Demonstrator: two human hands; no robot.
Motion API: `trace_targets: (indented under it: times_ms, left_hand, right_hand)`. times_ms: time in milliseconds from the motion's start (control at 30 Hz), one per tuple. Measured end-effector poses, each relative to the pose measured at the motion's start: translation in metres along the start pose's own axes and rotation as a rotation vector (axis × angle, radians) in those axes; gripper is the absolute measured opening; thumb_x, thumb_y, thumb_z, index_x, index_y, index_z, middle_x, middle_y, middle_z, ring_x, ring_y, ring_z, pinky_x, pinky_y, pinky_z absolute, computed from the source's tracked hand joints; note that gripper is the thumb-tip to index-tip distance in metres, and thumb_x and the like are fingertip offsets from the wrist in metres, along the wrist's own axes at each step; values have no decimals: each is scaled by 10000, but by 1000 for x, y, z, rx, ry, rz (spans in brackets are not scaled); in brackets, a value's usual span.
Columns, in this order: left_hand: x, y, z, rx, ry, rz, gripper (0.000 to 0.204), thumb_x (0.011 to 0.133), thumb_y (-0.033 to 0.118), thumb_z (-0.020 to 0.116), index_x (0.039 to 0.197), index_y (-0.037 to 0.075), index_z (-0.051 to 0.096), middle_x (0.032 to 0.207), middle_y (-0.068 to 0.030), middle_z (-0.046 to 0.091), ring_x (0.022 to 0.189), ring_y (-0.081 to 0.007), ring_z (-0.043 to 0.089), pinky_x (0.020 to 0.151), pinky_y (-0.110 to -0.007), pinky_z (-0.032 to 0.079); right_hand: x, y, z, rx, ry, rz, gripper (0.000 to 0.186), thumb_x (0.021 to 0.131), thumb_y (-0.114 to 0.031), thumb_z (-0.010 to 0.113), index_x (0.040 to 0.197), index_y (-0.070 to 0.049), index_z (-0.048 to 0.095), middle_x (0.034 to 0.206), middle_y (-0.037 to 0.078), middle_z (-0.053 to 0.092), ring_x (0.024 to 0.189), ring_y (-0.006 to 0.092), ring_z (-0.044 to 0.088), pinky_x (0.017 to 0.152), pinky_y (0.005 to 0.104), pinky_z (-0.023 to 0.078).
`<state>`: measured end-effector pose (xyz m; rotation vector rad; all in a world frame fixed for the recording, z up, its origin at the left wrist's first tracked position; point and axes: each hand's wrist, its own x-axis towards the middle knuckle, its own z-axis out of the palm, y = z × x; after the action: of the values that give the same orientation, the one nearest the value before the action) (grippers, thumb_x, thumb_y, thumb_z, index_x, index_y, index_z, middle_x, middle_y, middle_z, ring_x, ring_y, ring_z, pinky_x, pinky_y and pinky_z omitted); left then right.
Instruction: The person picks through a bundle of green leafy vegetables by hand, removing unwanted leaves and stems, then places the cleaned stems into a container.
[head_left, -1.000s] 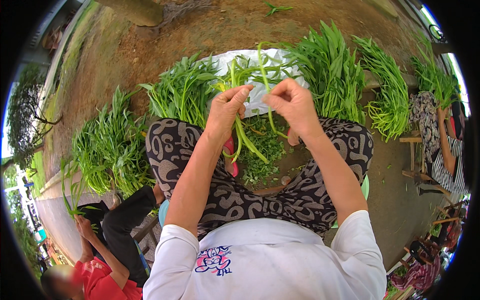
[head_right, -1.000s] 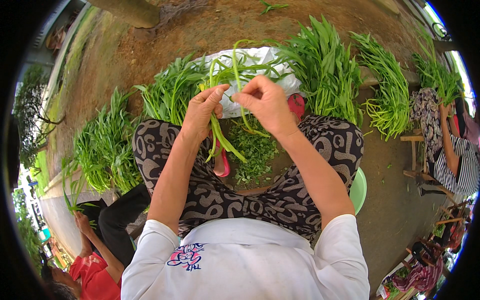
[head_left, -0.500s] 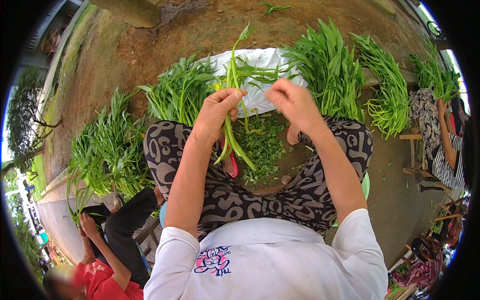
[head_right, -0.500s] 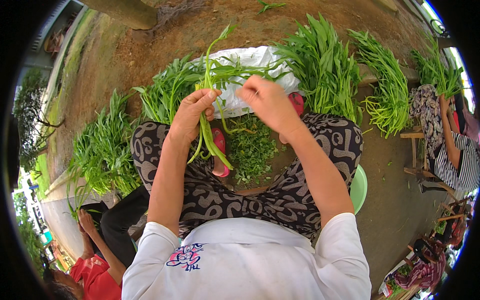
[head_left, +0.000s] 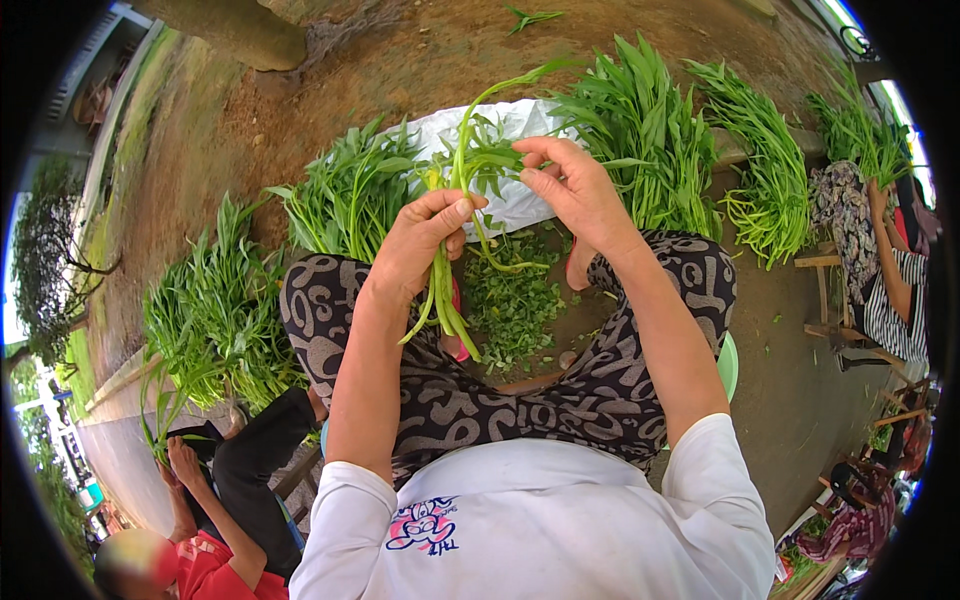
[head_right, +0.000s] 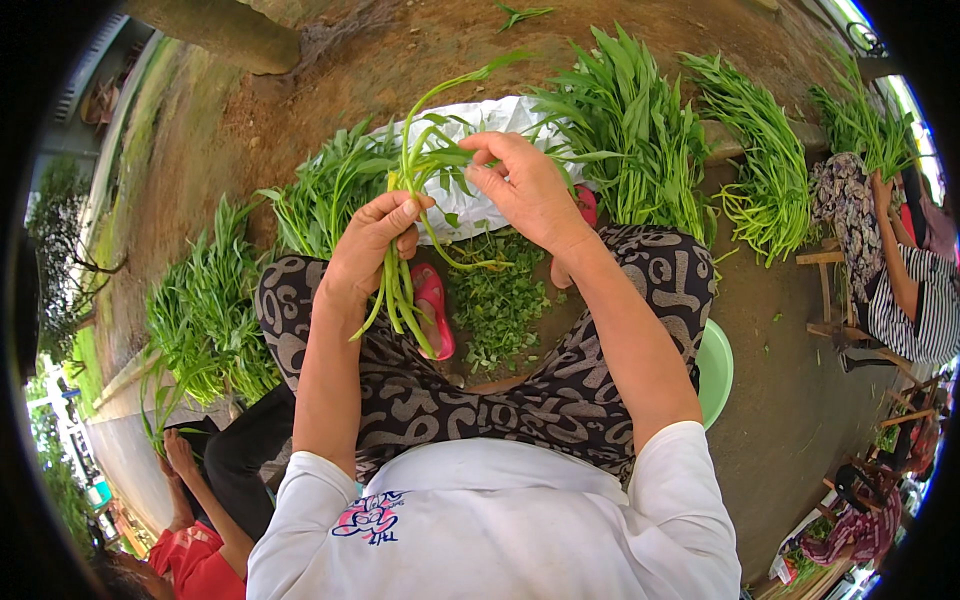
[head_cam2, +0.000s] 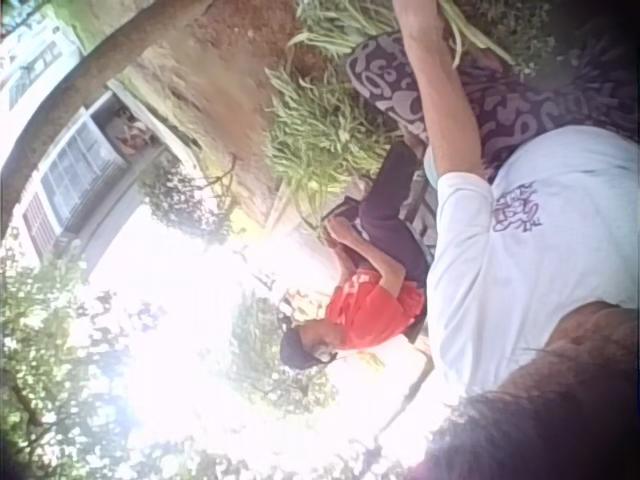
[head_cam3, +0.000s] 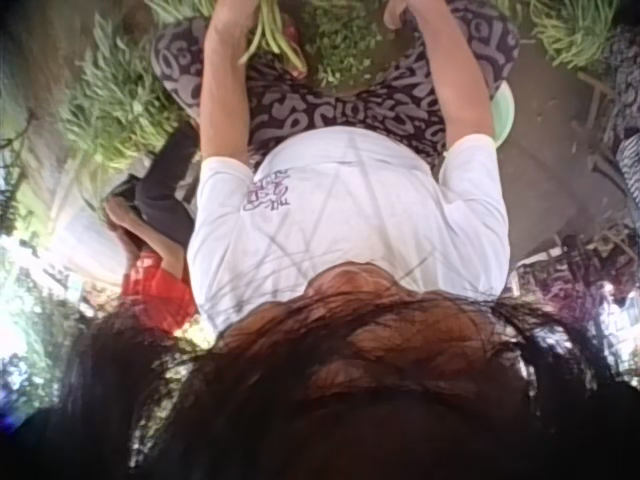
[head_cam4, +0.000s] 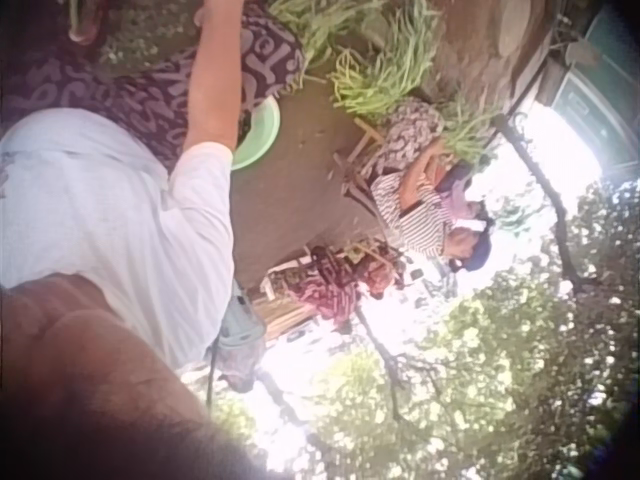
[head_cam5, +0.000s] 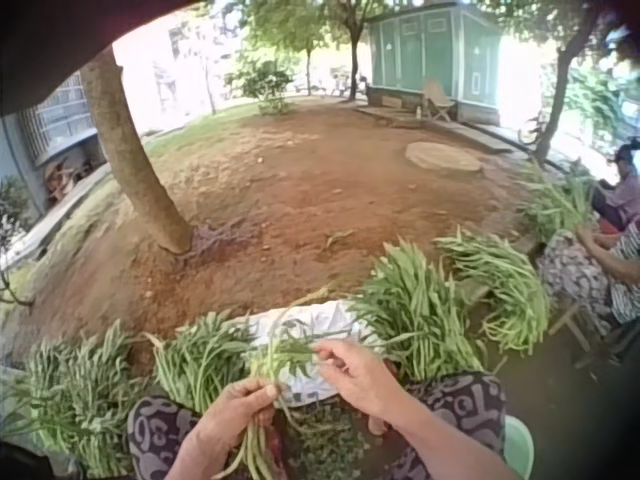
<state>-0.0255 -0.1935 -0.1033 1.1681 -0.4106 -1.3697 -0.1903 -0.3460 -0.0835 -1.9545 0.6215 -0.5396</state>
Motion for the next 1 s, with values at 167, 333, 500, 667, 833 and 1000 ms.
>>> trace_targets:
  times_ms: [167,333,500,667,833,1000]
  left_hand:
    - [-2,1,1,-3,-23,-14,200,912,208,655,999,31,692,644,35,509,556,-59,441,501,-207,369]
    - [-5,4,1,62,-21,-11,212,906,232,663,993,43,703,611,29,503,551,-61,444,497,-204,351]
    - [-6,3,-2,55,-40,-26,222,897,246,671,999,53,711,614,30,508,564,-65,452,505,-205,343]
    - [-6,3,0,53,-55,-42,219,892,236,677,998,48,710,620,33,511,568,-67,450,521,-204,354]
    - [-7,4,1,9,-34,-36,218,882,219,690,989,29,704,642,37,521,576,-67,452,534,-207,375]
    - [-6,4,0,-24,-42,-42,216,876,203,698,982,15,698,669,31,550,586,-65,456,537,-210,387]
  right_hand:
    - [-1,10,3,-95,-104,19,343,936,-99,546,1271,-30,540,1102,85,616,892,138,598,782,287,491]
    - [0,9,-7,75,-98,127,316,954,-140,523,1247,-28,552,1170,88,623,911,140,619,790,290,494]
    - [-2,-3,-4,357,-90,201,288,941,-151,572,1207,-39,575,1081,60,650,872,122,615,759,270,492]
    - [-6,-2,7,113,-7,76,207,894,-101,646,1080,-16,615,937,41,656,800,107,609,701,247,491]
    - [-4,-3,2,-160,138,-167,136,892,-71,636,1009,-5,617,863,42,634,761,102,596,684,238,486]
    - [0,3,0,14,190,-126,134,854,-71,659,960,0,618,840,86,646,720,178,615,656,283,493]
